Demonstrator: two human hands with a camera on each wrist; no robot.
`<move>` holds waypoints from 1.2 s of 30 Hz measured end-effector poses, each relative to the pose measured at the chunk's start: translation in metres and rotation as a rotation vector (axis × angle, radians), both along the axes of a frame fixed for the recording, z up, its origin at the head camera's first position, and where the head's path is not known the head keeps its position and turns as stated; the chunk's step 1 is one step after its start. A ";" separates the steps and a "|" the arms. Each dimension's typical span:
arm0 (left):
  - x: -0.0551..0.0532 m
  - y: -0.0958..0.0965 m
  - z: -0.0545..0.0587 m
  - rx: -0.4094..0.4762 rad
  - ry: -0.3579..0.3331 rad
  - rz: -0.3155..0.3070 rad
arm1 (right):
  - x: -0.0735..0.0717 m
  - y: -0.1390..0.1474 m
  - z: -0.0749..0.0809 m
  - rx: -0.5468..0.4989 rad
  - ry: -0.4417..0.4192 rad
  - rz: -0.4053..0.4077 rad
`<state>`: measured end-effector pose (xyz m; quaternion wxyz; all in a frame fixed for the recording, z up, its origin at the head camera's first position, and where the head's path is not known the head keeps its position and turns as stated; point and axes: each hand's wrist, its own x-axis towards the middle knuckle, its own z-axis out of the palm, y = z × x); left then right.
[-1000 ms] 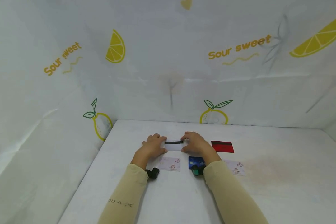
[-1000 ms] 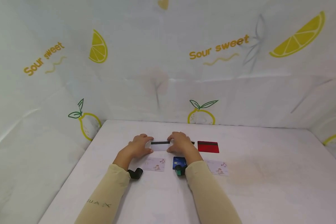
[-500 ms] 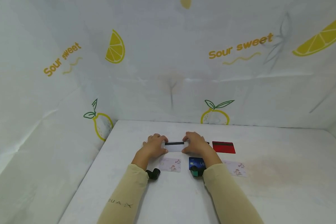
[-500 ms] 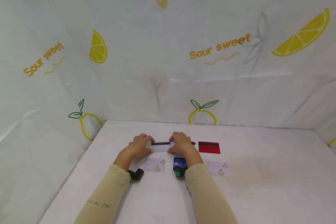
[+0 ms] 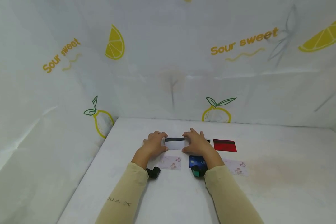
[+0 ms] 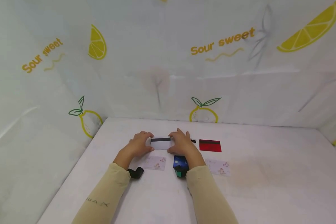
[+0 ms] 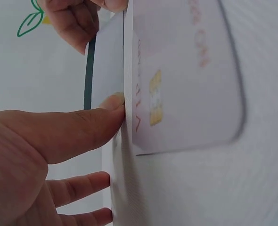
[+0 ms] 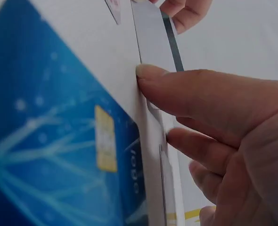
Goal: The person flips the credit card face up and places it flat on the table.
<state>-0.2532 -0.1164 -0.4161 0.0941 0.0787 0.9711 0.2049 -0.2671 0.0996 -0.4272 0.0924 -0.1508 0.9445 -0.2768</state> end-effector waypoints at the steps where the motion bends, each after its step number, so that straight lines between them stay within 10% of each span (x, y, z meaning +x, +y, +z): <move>1: 0.000 0.000 0.000 -0.007 0.000 -0.001 | 0.000 0.000 0.001 0.004 0.003 0.010; 17: -0.004 -0.006 -0.001 -0.015 -0.019 -0.056 | 0.006 -0.007 0.006 0.109 0.137 -0.038; 36: 0.009 0.009 0.026 -0.012 0.252 -0.121 | 0.025 -0.037 0.026 0.175 0.347 -0.018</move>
